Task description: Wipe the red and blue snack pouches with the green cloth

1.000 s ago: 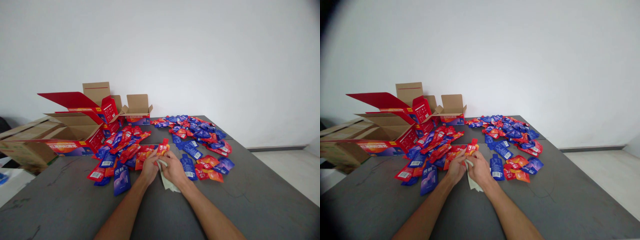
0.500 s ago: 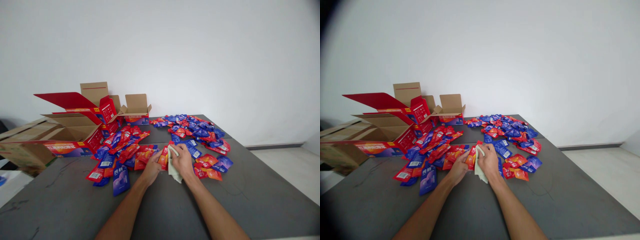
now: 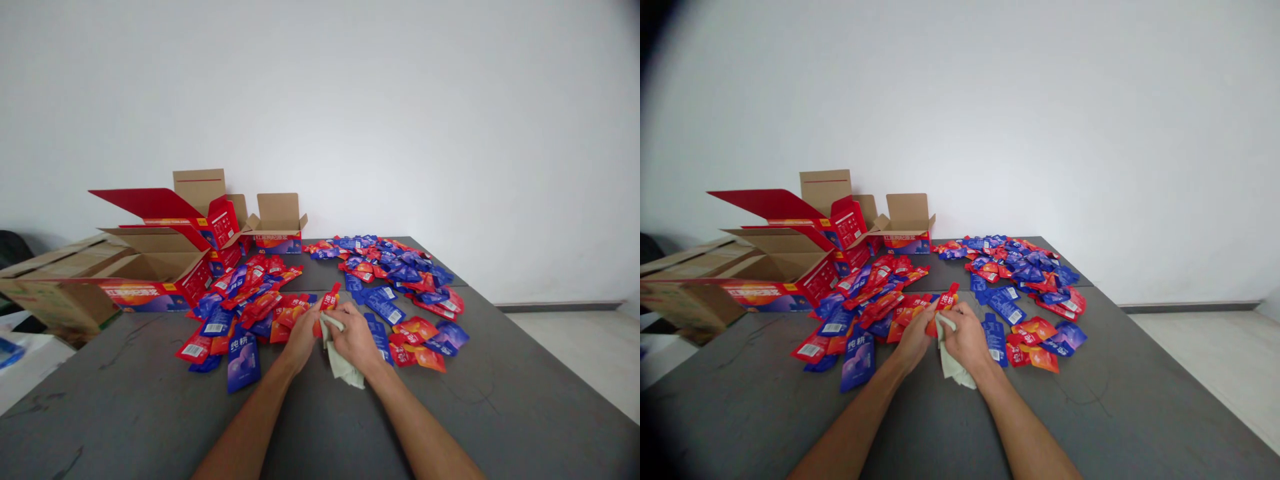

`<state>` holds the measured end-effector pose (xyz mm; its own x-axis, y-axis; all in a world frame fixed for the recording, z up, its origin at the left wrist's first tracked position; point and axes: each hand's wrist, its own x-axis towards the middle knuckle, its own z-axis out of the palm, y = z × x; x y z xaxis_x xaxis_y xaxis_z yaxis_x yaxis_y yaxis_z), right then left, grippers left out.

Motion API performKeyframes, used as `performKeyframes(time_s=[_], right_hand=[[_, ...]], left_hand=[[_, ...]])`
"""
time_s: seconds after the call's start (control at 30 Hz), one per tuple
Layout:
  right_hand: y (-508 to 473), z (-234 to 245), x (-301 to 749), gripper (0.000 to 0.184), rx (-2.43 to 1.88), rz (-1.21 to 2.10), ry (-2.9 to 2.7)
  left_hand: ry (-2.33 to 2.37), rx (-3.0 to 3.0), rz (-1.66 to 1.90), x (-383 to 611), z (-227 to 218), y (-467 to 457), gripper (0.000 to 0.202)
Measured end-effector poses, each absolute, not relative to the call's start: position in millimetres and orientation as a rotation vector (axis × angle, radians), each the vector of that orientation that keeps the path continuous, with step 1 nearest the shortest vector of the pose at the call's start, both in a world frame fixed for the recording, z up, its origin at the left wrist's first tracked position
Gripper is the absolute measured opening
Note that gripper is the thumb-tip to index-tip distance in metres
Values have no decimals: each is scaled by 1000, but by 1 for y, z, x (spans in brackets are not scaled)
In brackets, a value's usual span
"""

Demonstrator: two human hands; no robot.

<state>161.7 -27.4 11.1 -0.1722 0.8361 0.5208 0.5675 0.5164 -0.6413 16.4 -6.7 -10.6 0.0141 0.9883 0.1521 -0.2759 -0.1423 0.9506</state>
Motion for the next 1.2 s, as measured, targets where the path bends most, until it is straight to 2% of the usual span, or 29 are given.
performKeyframes(time_s=[0.17,0.3,0.5,0.63,0.83,1.2], right_hand=[[-22,0,163,25,-1269,336,-1862],[-19,-7,166,25,-1343,311,-1877],[-19,-9,164,27,-1391,273,-1908],[-18,-11,165,25,-1449,241,-1910],[-18,3,170,22,-1604,230,-1953],[-36,26,230,20,-1825,120,-1900]], left_hand=[[1093,1468,1430,4,-6,-3,47],[1453,1744,1471,-10,-10,2,51],[2081,1961,1167,-21,-23,8,43],[2229,2023,1027,-22,-27,8,38],[2230,2161,991,-10,-19,-7,33],[1616,2421,773,47,-9,-39,25]])
